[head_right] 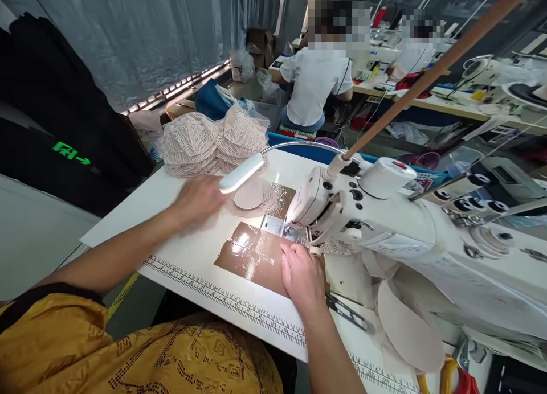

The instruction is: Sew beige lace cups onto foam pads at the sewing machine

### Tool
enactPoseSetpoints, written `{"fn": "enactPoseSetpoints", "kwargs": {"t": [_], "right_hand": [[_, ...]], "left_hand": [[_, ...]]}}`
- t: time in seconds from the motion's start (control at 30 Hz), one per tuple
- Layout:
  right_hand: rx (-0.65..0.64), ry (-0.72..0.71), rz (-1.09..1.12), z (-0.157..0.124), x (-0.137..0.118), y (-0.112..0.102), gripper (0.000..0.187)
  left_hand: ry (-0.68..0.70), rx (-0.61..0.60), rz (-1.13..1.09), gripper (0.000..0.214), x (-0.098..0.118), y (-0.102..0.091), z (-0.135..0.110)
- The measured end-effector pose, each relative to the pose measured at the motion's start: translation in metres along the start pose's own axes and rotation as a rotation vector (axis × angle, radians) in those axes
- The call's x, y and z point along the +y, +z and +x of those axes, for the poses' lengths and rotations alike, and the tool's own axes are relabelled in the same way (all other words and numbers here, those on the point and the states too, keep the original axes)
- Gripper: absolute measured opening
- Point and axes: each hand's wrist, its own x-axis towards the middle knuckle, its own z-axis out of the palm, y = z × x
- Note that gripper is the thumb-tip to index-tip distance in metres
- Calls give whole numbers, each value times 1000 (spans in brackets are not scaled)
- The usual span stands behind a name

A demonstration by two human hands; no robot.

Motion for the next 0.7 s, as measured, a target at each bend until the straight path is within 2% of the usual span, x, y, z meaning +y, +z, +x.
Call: {"fn": "enactPoseSetpoints", "kwargs": {"t": [0.07, 0.13, 0.2, 0.27, 0.37, 0.43, 0.5, 0.57, 0.6, 0.7], "right_hand": [[-15, 3, 4, 0, -1, 0, 33], [-28, 13, 16, -1, -3, -1, 33], [-32, 24, 30, -1, -4, -2, 32], [-33, 29, 48, -2, -6, -3, 32], [-34, 47, 93, -2, -7, -5, 32], [-31, 66, 127, -1, -8, -6, 32], [-10, 98, 161, -1, -8, -7, 32], [42, 155, 204, -2, -8, -8, 32], [78, 191, 229, -2, -8, -9, 31], [187, 269, 307, -4, -7, -13, 29]], "left_hand": [[-193, -43, 144, 49, -31, -10, -15], [-362, -116, 206, 50, -60, -10, -30], [-357, -130, 124, 39, -78, -5, -45], [-287, -128, -121, 26, -83, 0, -58], [-223, -231, -698, 26, -64, -4, -71], [-158, -375, -1056, 30, -40, -12, -72], [-15, -539, -1273, 39, -13, -20, -68], [165, -673, -1305, 53, 14, -20, -58], [240, -702, -1247, 56, 26, -16, -52], [324, -638, -916, 58, 55, 8, -34]]}}
